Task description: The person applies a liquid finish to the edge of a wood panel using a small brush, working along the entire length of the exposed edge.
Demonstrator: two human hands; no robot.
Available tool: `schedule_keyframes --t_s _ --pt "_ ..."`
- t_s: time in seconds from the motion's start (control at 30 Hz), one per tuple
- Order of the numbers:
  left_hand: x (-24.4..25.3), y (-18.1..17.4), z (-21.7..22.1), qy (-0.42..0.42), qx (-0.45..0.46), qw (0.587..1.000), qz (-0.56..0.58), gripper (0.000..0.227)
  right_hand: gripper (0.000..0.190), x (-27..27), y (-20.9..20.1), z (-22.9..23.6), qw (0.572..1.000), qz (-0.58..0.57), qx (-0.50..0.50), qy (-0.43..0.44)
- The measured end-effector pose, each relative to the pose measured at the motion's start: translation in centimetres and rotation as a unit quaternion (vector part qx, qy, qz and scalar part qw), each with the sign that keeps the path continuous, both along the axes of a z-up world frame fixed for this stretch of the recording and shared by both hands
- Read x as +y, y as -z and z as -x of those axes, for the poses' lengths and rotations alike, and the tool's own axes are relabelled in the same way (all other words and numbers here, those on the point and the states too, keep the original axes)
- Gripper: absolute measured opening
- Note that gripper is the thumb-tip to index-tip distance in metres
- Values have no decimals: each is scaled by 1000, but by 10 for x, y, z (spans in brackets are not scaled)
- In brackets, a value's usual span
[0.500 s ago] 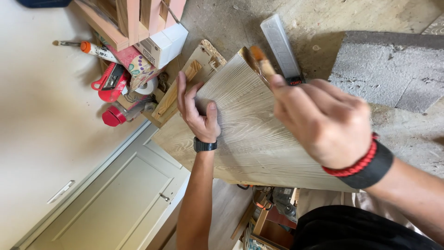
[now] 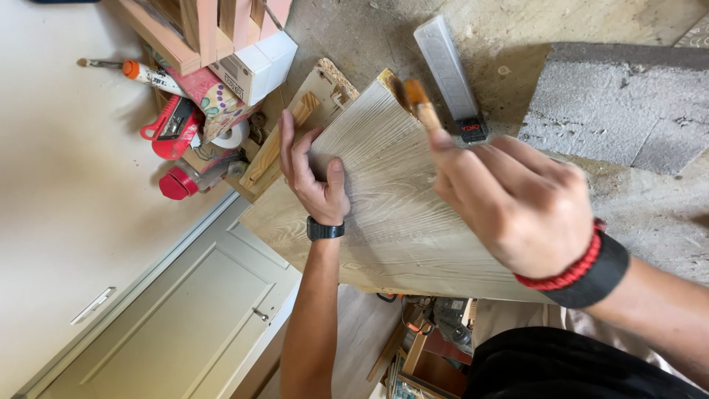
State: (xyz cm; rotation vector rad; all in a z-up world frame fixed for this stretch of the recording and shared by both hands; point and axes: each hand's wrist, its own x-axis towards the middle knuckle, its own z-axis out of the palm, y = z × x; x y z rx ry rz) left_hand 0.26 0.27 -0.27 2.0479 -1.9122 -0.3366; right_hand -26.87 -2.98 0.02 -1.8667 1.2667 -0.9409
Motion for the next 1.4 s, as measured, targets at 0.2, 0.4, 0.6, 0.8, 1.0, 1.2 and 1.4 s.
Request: schedule_keyframes --t_s 0.2,0.4,0.6,0.8,1.0,1.2,1.4 --pt "-2 -4 6 -9 -7 1000 -7 61 17 14 -25 15 999 -1 -11 -52" --pt "-2 -4 5 -12 -6 1000 -7 63 4 20 -25 34 999 -18 2 -31" --pt "-2 -3 6 -3 1 1000 0 58 17 17 -6 3 999 -10 -22 -32" --pt "-4 -5 8 -1 -9 1000 0 56 21 54 -28 50 995 -54 -8 -88" --pt "-3 -2 4 17 5 1000 7 55 11 7 -7 11 999 -32 -18 4" --pt "-3 -5 8 1 5 1000 -2 61 18 25 -26 26 996 -47 -14 -70" --pt "-4 -3 6 1 1 1000 2 61 6 12 -22 28 999 -44 -9 -12"
